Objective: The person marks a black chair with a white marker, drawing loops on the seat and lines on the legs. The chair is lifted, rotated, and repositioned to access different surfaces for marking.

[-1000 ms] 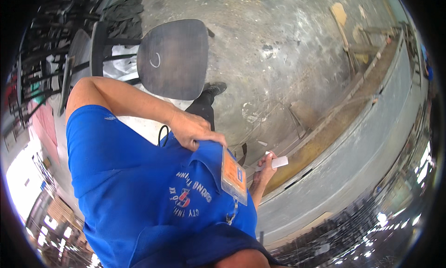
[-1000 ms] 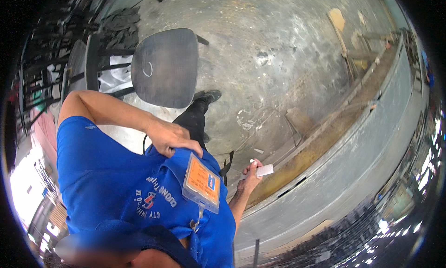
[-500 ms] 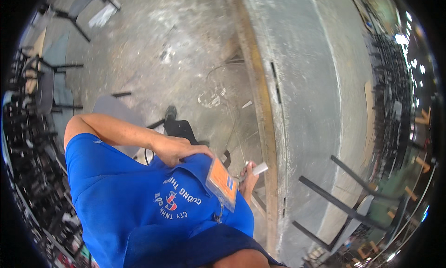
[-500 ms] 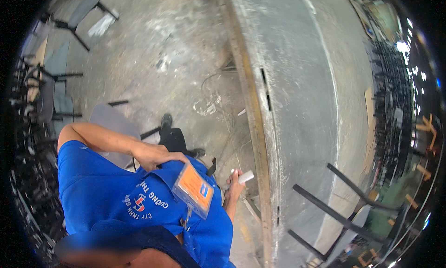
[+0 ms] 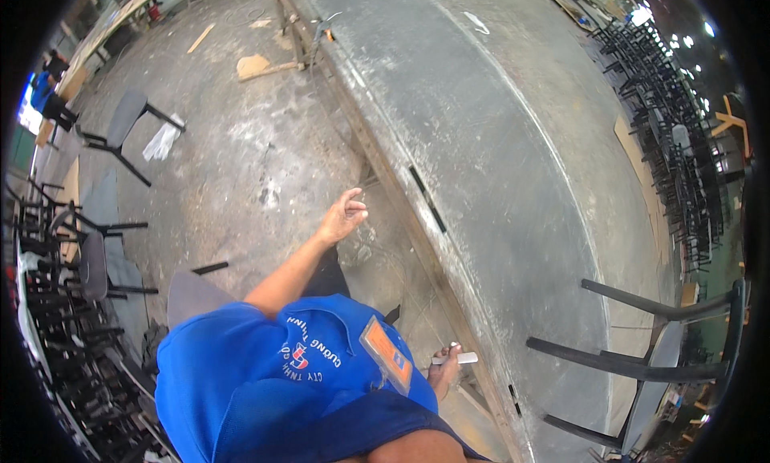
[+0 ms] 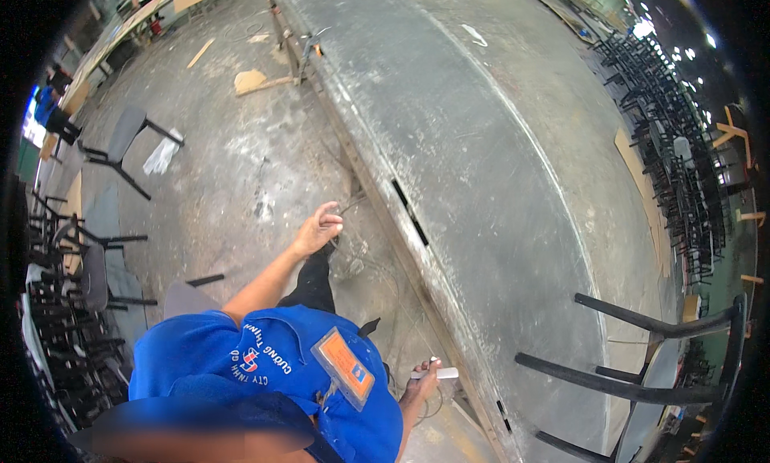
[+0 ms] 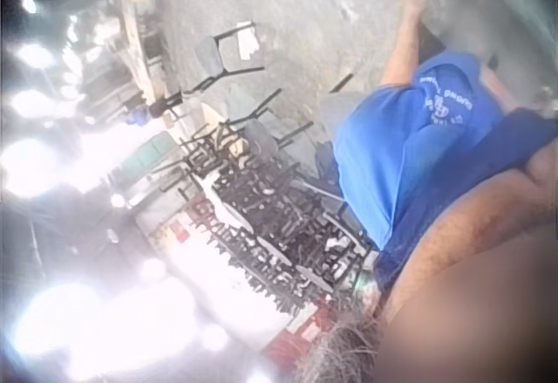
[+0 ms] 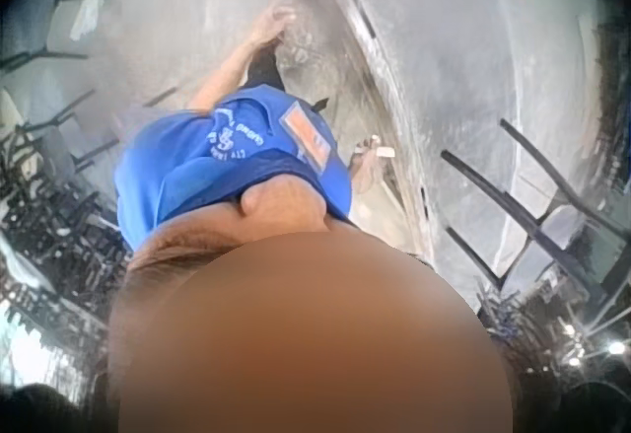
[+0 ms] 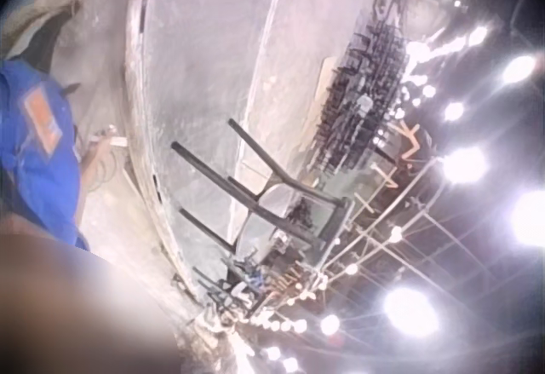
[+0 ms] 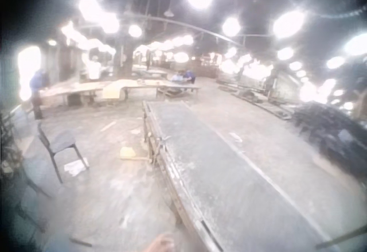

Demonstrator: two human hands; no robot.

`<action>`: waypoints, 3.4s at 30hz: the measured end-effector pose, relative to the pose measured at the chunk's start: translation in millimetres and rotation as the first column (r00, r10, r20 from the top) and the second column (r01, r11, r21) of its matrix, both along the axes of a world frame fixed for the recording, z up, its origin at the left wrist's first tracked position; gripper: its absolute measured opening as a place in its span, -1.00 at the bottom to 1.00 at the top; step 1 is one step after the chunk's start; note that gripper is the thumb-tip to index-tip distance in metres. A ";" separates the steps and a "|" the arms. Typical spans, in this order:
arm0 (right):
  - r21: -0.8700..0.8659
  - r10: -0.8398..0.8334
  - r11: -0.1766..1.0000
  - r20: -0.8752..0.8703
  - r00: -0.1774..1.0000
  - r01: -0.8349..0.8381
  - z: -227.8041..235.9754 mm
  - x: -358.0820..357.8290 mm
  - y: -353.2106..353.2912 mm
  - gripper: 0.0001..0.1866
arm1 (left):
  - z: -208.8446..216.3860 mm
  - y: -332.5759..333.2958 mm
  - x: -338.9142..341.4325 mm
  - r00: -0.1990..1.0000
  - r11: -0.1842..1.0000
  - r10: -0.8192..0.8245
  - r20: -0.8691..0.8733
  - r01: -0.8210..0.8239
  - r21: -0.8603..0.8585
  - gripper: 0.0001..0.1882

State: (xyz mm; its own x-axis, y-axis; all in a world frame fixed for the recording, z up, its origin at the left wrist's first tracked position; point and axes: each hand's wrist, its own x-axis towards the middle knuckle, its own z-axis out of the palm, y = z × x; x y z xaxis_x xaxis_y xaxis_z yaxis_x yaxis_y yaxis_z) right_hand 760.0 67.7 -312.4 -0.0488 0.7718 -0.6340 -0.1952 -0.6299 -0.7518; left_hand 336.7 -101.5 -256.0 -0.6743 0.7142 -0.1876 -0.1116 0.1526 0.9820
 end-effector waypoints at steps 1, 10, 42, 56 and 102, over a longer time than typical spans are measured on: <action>0.002 0.001 1.000 -0.012 1.000 -0.001 -1.5 -18.9 7.7 -0.73 | -20.8 16.7 -21.0 0.978 0.994 0.107 0.178 -0.110 0.006 -0.31; -0.031 -0.129 0.990 0.202 0.971 0.138 17.2 -234.7 20.7 -0.80 | -134.2 59.4 -480.4 0.599 0.755 0.160 -0.785 -0.587 -0.294 -0.28; -0.159 0.371 0.927 0.256 0.893 -0.340 -83.4 -112.8 -55.8 -0.84 | 159.3 113.5 -136.7 0.577 0.705 -0.421 -0.700 0.694 0.148 -0.50; -0.137 0.619 0.782 0.286 0.732 -0.608 -71.2 -28.7 -46.9 -0.82 | 246.3 53.5 162.0 -0.399 -0.389 -0.861 -0.314 0.916 -0.096 -0.52; -0.177 -0.592 0.644 0.500 0.632 0.744 -103.5 182.4 -440.8 -0.80 | 358.2 299.5 386.2 0.658 0.620 -0.097 -0.746 0.627 0.473 -0.36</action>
